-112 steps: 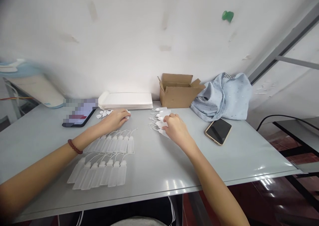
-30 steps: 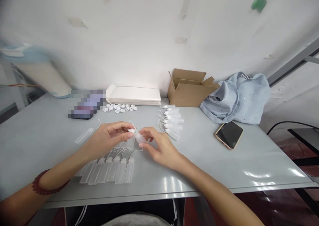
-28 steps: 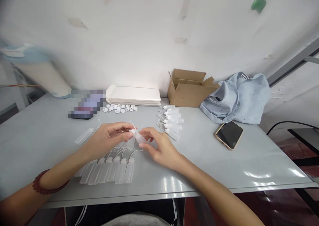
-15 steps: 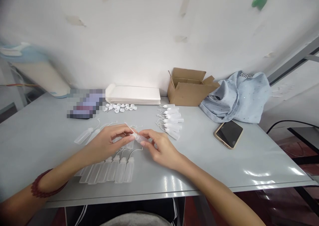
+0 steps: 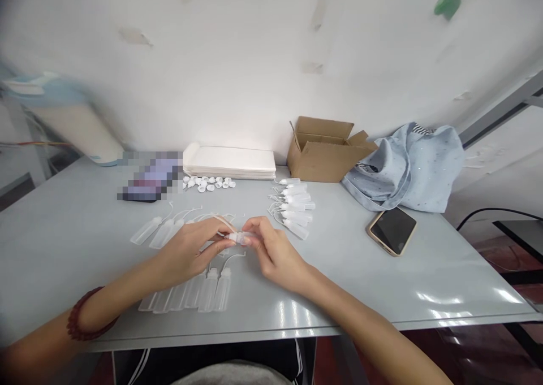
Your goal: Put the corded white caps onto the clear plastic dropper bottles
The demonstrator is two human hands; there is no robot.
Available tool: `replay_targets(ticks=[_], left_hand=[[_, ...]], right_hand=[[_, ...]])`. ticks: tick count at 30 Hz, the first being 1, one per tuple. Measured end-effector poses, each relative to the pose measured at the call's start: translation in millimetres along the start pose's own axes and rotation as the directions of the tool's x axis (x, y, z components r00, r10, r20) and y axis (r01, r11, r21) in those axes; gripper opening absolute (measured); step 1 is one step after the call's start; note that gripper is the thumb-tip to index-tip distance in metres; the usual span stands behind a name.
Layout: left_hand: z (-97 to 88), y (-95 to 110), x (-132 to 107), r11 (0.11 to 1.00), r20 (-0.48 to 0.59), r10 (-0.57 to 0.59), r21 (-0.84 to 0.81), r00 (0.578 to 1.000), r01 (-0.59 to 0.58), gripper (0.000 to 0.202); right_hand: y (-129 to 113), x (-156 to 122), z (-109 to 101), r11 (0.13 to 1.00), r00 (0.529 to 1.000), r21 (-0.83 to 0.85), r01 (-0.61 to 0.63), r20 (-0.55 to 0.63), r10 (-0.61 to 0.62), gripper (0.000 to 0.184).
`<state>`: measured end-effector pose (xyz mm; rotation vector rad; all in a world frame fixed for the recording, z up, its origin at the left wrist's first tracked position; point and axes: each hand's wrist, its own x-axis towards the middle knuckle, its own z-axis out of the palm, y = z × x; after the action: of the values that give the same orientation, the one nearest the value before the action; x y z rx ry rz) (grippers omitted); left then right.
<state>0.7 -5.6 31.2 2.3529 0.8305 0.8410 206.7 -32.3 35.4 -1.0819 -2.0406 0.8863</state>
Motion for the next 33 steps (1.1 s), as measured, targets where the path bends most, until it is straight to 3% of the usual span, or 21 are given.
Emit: replay_targets(ticks=[3, 5, 8, 11, 14, 18, 21, 23, 27, 30, 33], left_hand=[[4.6, -2, -1, 0.986, -0.072, 0.160, 0.057, 0.984, -0.156, 0.013], [4.1, 1, 0, 0.987, -0.101, 0.159, 0.022, 0.982, -0.157, 0.013], [-1.5, 10, 4, 0.982, -0.083, 0.008, -0.187, 0.997, -0.023, 0.009], [-7.3, 19, 8, 0.910, 0.024, -0.193, -0.370, 0.981, 0.188, 0.013], [-7.6, 20, 9, 0.908, 0.054, -0.257, -0.330, 0.965, 0.260, 0.017], [0.0, 12, 3, 0.995, -0.082, -0.058, -0.082, 0.995, 0.052, 0.011], [5.2, 5, -1, 0.992, -0.157, 0.125, 0.043, 0.980, -0.120, 0.011], [5.4, 4, -1, 0.988, -0.185, 0.155, 0.046, 0.970, -0.149, 0.012], [-2.1, 12, 4, 0.993, -0.081, -0.053, -0.107, 0.995, 0.044, 0.011], [-7.5, 20, 7, 0.957, 0.033, -0.210, -0.195, 0.977, 0.213, 0.020], [-7.6, 23, 8, 0.928, 0.083, -0.278, -0.235, 0.957, 0.290, 0.022]], right_hand=[[-3, 1, -4, 0.958, 0.989, 0.249, -0.144, 0.069, 0.131, 0.006], [-3, 2, -6, 0.901, 0.977, 0.378, -0.212, 0.113, 0.182, 0.010], [-4, 2, -7, 0.866, 0.972, 0.441, -0.234, 0.130, 0.196, 0.013], [-6, 1, -7, 0.900, 0.981, 0.391, -0.193, 0.098, 0.168, 0.011], [-9, 0, -7, 0.927, 0.987, 0.339, -0.160, 0.067, 0.146, 0.009], [-7, 0, -7, 0.922, 0.980, 0.334, -0.197, 0.098, 0.174, 0.010], [-4, 1, -8, 0.878, 0.968, 0.408, -0.251, 0.137, 0.212, 0.015], [-2, 2, -8, 0.835, 0.959, 0.474, -0.281, 0.160, 0.232, 0.019], [-3, 3, -8, 0.777, 0.952, 0.551, -0.305, 0.190, 0.240, 0.024], [-6, 2, -8, 0.794, 0.950, 0.523, -0.311, 0.185, 0.250, 0.024], [-7, 1, -7, 0.815, 0.951, 0.491, -0.309, 0.178, 0.253, 0.023]])
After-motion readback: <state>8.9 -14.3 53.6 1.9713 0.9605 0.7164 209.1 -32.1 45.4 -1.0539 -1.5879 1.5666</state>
